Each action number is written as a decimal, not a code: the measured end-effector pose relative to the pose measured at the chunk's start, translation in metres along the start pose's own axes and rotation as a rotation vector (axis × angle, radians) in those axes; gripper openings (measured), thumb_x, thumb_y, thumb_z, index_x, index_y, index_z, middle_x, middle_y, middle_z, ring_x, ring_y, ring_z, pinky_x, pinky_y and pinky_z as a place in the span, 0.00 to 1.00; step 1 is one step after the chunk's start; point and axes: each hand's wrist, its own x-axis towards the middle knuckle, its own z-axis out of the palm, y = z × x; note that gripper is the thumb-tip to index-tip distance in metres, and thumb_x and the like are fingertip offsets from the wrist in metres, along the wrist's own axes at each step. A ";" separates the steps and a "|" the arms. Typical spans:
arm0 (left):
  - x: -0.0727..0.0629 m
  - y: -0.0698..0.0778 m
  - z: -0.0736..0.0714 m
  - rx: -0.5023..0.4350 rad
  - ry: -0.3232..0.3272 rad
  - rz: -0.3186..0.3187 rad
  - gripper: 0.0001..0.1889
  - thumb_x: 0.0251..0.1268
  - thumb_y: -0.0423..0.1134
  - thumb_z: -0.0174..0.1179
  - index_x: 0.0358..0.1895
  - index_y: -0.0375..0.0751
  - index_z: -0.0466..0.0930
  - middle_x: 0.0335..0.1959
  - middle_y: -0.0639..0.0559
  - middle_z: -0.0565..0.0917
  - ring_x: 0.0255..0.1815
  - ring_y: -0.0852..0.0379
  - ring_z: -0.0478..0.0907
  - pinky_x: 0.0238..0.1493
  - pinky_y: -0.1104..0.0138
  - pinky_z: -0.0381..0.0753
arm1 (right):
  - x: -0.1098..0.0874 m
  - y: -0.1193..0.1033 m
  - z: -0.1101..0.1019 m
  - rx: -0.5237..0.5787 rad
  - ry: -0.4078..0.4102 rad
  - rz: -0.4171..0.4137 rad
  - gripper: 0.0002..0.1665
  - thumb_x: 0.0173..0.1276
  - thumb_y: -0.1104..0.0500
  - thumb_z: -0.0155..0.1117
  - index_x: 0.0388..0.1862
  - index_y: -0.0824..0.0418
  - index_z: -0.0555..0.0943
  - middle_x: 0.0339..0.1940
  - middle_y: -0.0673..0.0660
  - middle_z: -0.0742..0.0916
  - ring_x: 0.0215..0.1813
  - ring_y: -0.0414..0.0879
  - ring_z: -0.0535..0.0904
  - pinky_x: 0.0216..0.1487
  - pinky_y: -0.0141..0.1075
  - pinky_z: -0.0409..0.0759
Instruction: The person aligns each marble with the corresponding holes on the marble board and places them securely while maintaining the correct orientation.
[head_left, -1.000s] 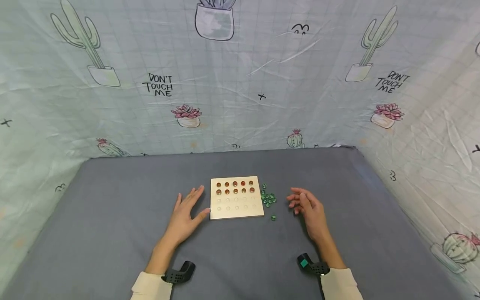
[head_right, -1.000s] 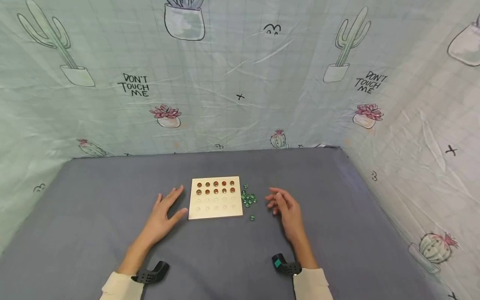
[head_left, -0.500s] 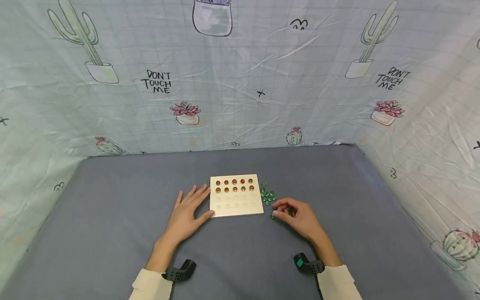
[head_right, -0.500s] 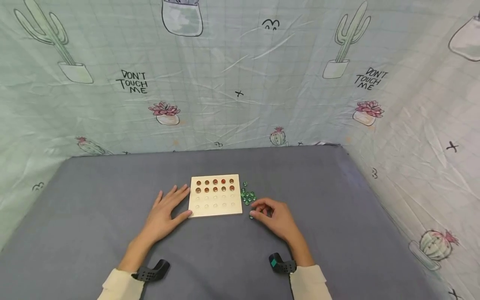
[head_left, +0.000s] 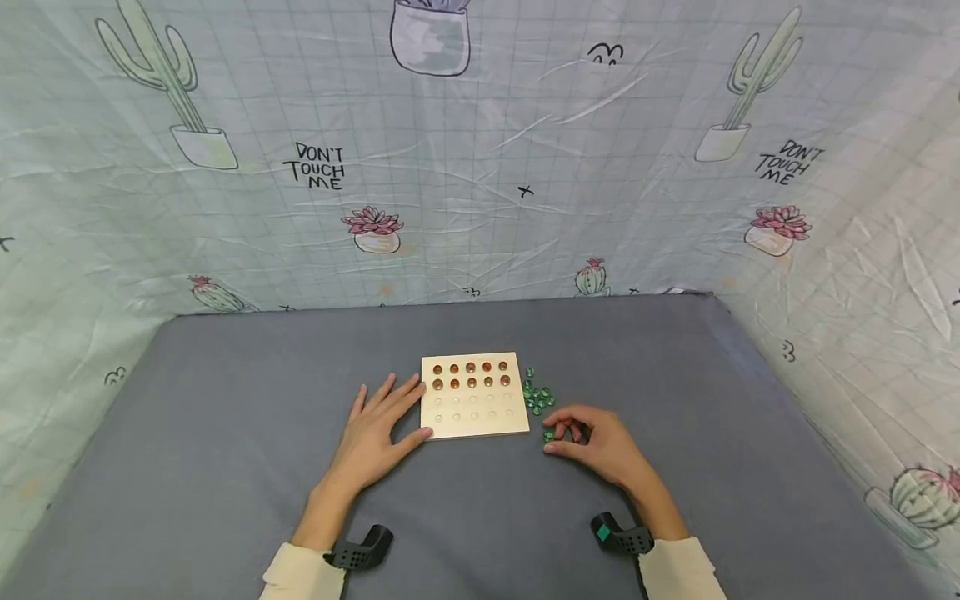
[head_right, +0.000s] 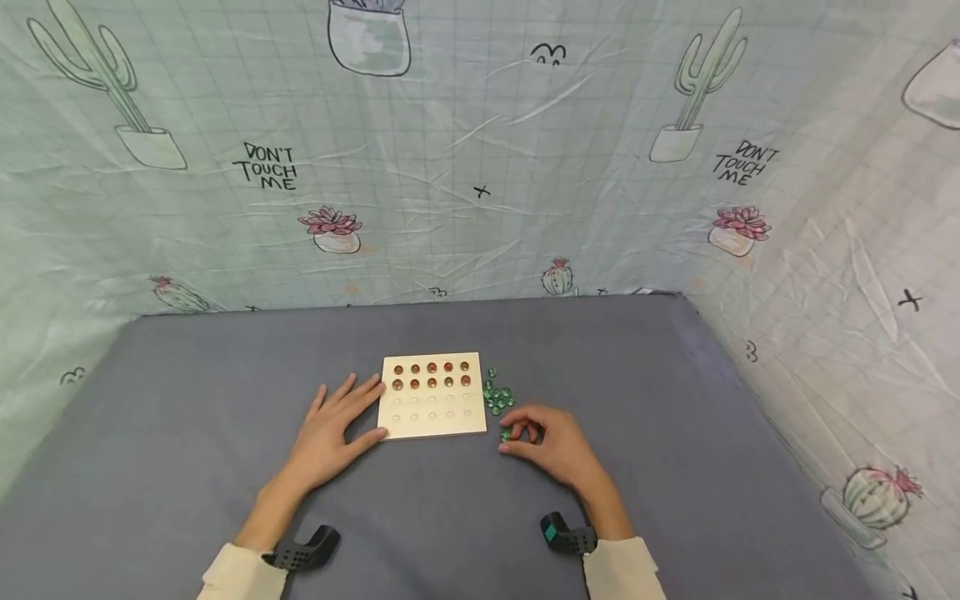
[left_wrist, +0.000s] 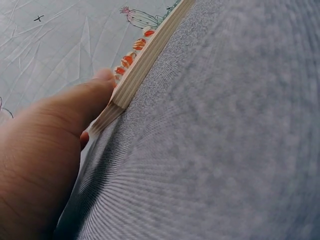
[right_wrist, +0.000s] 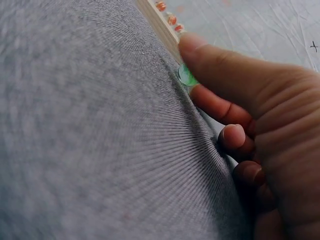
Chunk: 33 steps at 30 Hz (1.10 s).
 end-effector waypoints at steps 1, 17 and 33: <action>0.000 0.000 0.000 0.005 -0.002 0.001 0.36 0.58 0.58 0.64 0.70 0.49 0.68 0.69 0.52 0.68 0.73 0.43 0.56 0.70 0.41 0.40 | 0.000 0.000 0.000 -0.007 -0.002 -0.006 0.15 0.54 0.54 0.76 0.42 0.51 0.85 0.28 0.43 0.82 0.25 0.40 0.71 0.26 0.31 0.72; 0.008 -0.004 -0.003 0.016 -0.025 0.033 0.38 0.59 0.61 0.61 0.70 0.48 0.67 0.70 0.53 0.66 0.73 0.43 0.54 0.70 0.41 0.40 | 0.003 -0.004 0.000 -0.052 -0.006 0.011 0.15 0.55 0.53 0.75 0.43 0.49 0.85 0.29 0.41 0.82 0.26 0.40 0.71 0.27 0.31 0.71; 0.008 -0.005 0.000 -0.028 -0.054 0.051 0.39 0.57 0.61 0.63 0.70 0.49 0.67 0.71 0.54 0.65 0.73 0.44 0.54 0.71 0.43 0.39 | -0.001 -0.005 0.002 -0.103 0.011 0.028 0.14 0.55 0.54 0.75 0.41 0.48 0.85 0.29 0.39 0.81 0.26 0.38 0.71 0.27 0.31 0.71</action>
